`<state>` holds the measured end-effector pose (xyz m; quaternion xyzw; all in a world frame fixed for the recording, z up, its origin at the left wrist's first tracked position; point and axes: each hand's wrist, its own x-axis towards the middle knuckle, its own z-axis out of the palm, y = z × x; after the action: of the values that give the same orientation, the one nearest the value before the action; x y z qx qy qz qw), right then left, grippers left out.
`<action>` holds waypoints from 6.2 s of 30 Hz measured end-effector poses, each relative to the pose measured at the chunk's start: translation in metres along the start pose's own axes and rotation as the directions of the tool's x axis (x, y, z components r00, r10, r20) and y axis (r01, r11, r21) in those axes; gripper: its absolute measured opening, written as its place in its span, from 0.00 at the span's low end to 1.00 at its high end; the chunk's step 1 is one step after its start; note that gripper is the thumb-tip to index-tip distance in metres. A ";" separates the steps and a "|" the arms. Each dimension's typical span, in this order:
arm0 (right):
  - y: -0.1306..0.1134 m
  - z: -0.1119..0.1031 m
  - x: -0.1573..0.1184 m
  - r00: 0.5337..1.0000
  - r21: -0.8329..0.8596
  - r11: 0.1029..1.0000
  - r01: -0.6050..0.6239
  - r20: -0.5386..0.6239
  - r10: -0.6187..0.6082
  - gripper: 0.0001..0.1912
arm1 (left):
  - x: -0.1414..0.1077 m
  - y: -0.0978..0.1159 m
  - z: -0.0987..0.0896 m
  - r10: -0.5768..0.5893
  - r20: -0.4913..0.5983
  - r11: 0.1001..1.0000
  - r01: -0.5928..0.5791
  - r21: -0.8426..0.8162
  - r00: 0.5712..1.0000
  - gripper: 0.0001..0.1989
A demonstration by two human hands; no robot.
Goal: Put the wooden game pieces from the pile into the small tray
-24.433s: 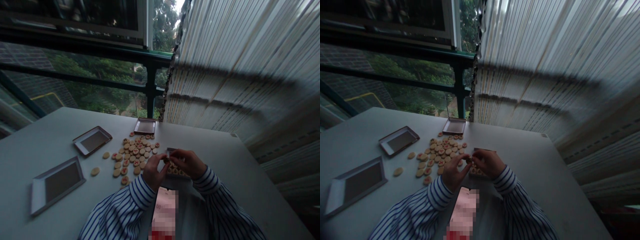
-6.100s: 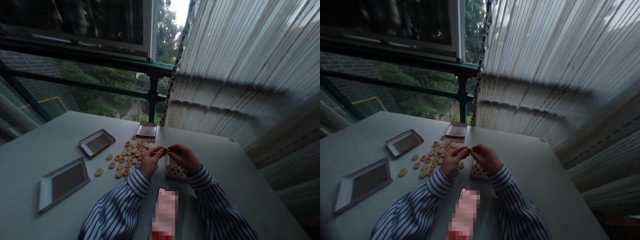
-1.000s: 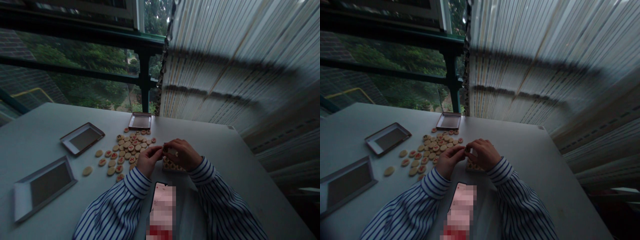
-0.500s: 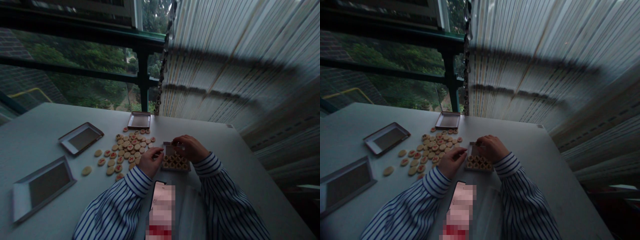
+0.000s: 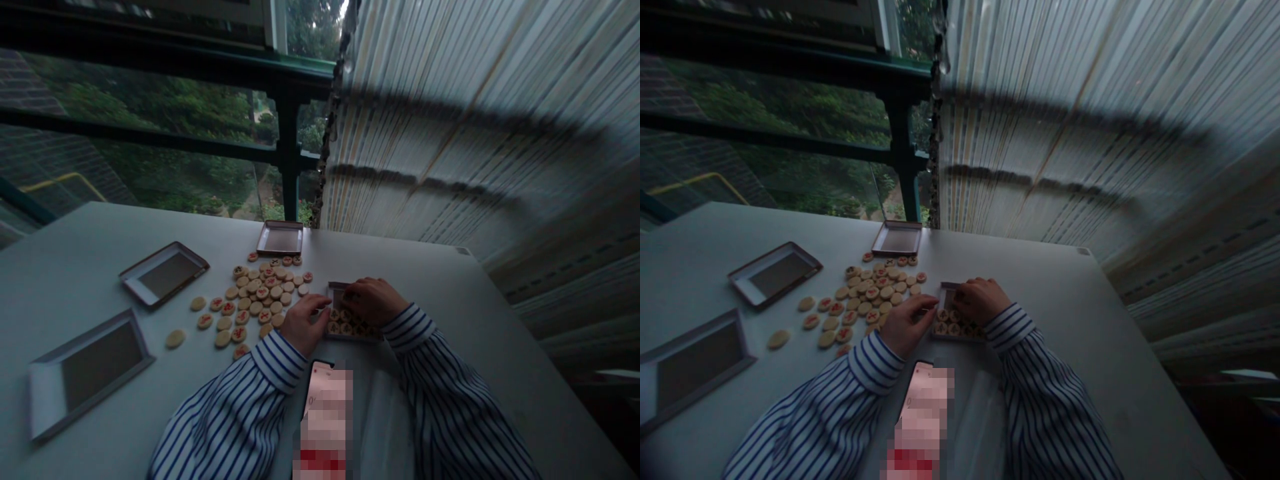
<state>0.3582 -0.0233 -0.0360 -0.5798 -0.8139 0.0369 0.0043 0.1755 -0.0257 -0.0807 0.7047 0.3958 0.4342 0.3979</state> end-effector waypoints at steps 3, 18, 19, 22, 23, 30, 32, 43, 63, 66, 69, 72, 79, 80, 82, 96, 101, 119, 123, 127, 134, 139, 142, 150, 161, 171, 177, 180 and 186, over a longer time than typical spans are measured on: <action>0.000 0.001 0.001 1.000 -0.008 1.000 -0.004 0.021 0.004 0.12 | 0.000 -0.002 0.000 0.003 0.014 1.000 -0.004 0.023 1.000 0.10; -0.003 -0.003 0.002 0.989 -0.020 0.999 -0.045 0.142 0.047 0.15 | 0.001 -0.004 0.001 0.091 0.024 0.981 -0.094 0.168 0.996 0.10; -0.003 -0.003 0.002 0.990 -0.020 0.999 -0.040 0.138 0.042 0.15 | 0.001 -0.004 0.001 0.099 0.022 0.980 -0.101 0.170 0.995 0.10; -0.003 -0.003 0.002 0.990 -0.027 0.999 -0.029 0.135 0.033 0.16 | 0.001 -0.003 0.000 0.120 0.012 0.977 -0.120 0.173 0.993 0.10; -0.003 -0.003 0.002 0.990 -0.029 0.999 -0.028 0.139 0.032 0.16 | 0.001 -0.003 0.000 0.123 0.012 0.977 -0.123 0.175 0.992 0.10; -0.003 -0.005 0.002 0.986 -0.020 0.999 -0.038 0.163 0.041 0.15 | 0.002 -0.002 -0.001 0.097 0.019 0.977 -0.099 0.190 0.995 0.10; -0.003 -0.004 0.002 0.986 -0.018 0.999 -0.042 0.159 0.044 0.15 | 0.002 -0.002 -0.001 0.094 0.022 0.977 -0.096 0.190 0.995 0.10; -0.001 -0.004 0.000 0.993 -0.031 1.000 0.002 0.120 0.002 0.13 | 0.001 -0.001 -0.001 0.109 0.019 0.975 -0.110 0.192 0.994 0.10; -0.005 -0.007 0.001 0.985 -0.052 0.999 -0.015 0.173 0.024 0.12 | 0.001 -0.003 -0.001 0.100 0.019 0.976 -0.101 0.191 0.995 0.09; -0.004 -0.007 0.001 0.985 -0.057 0.998 -0.002 0.172 0.012 0.12 | 0.001 -0.002 -0.001 0.094 0.018 0.978 -0.095 0.183 0.995 0.09; -0.003 -0.007 0.000 0.986 -0.053 0.999 0.011 0.170 -0.002 0.12 | 0.001 -0.002 -0.001 0.093 0.025 0.979 -0.096 0.179 0.995 0.09; -0.003 -0.005 0.000 0.989 -0.041 0.999 0.008 0.149 -0.002 0.12 | 0.001 -0.001 0.000 0.086 0.026 0.981 -0.090 0.171 0.996 0.09; -0.004 -0.007 -0.001 0.987 -0.049 0.999 0.008 0.163 0.000 0.12 | 0.001 0.001 -0.001 0.081 0.025 0.981 -0.084 0.177 0.996 0.09; -0.004 -0.007 -0.001 0.987 -0.051 0.999 0.010 0.162 -0.001 0.12 | 0.001 0.001 -0.001 0.085 0.024 0.980 -0.088 0.179 0.996 0.09; -0.004 -0.007 -0.001 0.988 -0.054 0.998 0.019 0.152 -0.011 0.12 | 0.001 0.000 -0.001 0.093 0.024 0.979 -0.096 0.181 0.995 0.09; -0.006 -0.009 -0.001 0.988 -0.045 0.999 0.004 0.156 0.003 0.12 | 0.001 0.001 -0.002 0.101 0.009 0.979 -0.101 0.177 0.995 0.09; 0.001 -0.018 -0.004 0.993 -0.044 0.999 -0.025 0.111 0.029 0.14 | 0.002 0.002 -0.002 0.114 -0.016 0.981 -0.110 0.163 0.993 0.09; 0.012 -0.046 -0.022 0.976 0.027 0.998 -0.063 -0.209 0.068 0.13 | 0.007 0.006 -0.025 0.033 -0.257 0.999 -0.034 0.000 0.966 0.10; 0.011 -0.048 -0.025 0.967 0.024 0.999 -0.039 -0.253 0.044 0.13 | 0.007 0.012 -0.029 0.024 -0.259 1.000 -0.028 -0.011 0.966 0.10; 0.011 -0.049 -0.026 0.953 0.014 1.000 0.001 -0.304 0.003 0.13 | 0.002 0.017 -0.034 0.048 -0.242 0.999 -0.047 0.012 0.969 0.10; 0.004 -0.050 -0.027 0.914 0.017 0.999 0.046 -0.405 -0.035 0.12 | 0.001 0.016 -0.068 0.051 -0.285 0.995 -0.025 0.093 0.957 0.11; -0.005 -0.051 -0.026 0.886 0.028 0.999 0.044 -0.463 -0.026 0.12 | 0.001 -0.001 -0.100 0.050 -0.427 0.982 0.033 0.186 0.903 0.13; -0.009 -0.050 -0.025 0.878 0.042 0.998 0.036 -0.479 -0.011 0.12 | -0.003 -0.013 -0.111 0.015 -0.470 0.981 0.076 0.176 0.882 0.14; -0.016 -0.045 -0.022 0.853 0.076 0.992 0.102 -0.519 -0.048 0.11 | -0.004 -0.013 -0.136 -0.033 -0.547 0.988 0.110 0.110 0.836 0.15; -0.026 -0.035 -0.013 0.850 0.065 0.986 0.151 -0.518 -0.096 0.11 | -0.013 -0.037 -0.165 -0.015 -0.657 0.977 0.150 0.150 0.754 0.16; -0.045 -0.045 0.007 0.906 -0.018 0.988 0.153 -0.397 -0.147 0.12 | -0.015 -0.037 -0.169 0.009 -0.666 0.960 0.179 0.214 0.746 0.15; -0.060 -0.050 0.022 0.910 -0.001 0.985 0.173 -0.383 -0.160 0.12 | -0.010 -0.031 -0.171 -0.029 -0.640 0.971 0.174 0.165 0.768 0.15; -0.061 -0.047 0.032 0.915 0.037 0.985 0.170 -0.377 -0.144 0.12 | 0.005 -0.022 -0.169 0.018 -0.566 0.967 0.129 0.218 0.824 0.14; -0.057 -0.031 0.054 0.934 0.129 0.989 0.075 -0.356 -0.024 0.11 | 0.026 -0.028 -0.154 0.149 -0.505 0.945 0.027 0.325 0.850 0.12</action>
<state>0.2883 0.0110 -0.0030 -0.5545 -0.8097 -0.0106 0.1920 0.0351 0.0414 -0.0509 0.6274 0.5308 0.5519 0.1417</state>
